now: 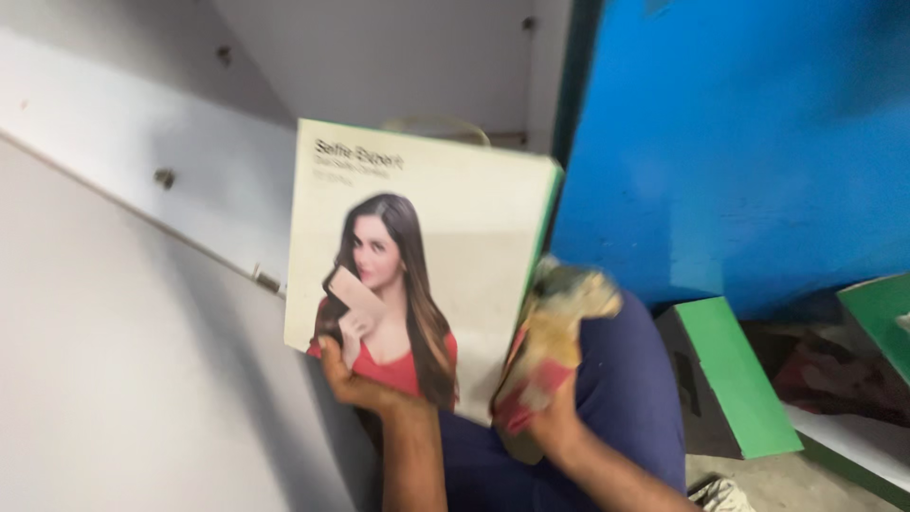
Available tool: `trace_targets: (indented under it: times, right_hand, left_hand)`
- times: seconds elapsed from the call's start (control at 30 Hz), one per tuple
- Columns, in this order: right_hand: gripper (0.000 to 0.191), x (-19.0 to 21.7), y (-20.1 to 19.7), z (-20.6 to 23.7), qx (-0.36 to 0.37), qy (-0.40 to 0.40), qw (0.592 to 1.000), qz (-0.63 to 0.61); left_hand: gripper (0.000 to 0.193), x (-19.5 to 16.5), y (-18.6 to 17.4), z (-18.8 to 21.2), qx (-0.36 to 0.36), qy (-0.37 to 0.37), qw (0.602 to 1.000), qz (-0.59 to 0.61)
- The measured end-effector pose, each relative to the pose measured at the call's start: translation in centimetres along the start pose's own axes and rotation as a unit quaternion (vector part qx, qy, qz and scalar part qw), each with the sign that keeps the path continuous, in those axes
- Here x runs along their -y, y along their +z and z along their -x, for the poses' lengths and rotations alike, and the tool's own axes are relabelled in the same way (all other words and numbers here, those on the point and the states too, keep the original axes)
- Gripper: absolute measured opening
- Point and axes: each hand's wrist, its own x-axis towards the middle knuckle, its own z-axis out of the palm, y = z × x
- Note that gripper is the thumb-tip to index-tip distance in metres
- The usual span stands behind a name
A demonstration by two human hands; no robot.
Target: The person sits on the floor and wipes dust off product boxes with a cloth, turning each box to clean its sides. They place the cleaned boxes one at a time into an open cabinet compartment, stacking them inside.
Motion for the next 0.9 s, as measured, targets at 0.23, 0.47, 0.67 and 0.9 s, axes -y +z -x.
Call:
trace_targets:
  times: [0.23,0.47,0.67,0.9]
  right_hand:
    - [0.065,-5.4,1.8,4.2,0.134,0.222,0.949,0.180]
    - [0.048,-1.7,-0.3,-4.1,-0.080,0.302,0.949,0.034]
    - [0.028,3.8,4.6,-9.0,0.048,0.274,0.948,0.153]
    - [0.025,3.2,3.3,-7.2,0.008,0.362,0.915,0.176]
  left_hand:
    - [0.053,-2.6,0.5,-1.1,-0.089,0.081,0.985,-0.122]
    - [0.049,-1.4,-3.4,1.4,-0.166,0.068,0.962,-0.208]
    - [0.065,0.6,-9.3,-0.3,-0.288,0.038,0.893,-0.345]
    - [0.093,-2.7,-13.6,-11.7,-0.268,0.109,0.836,-0.465]
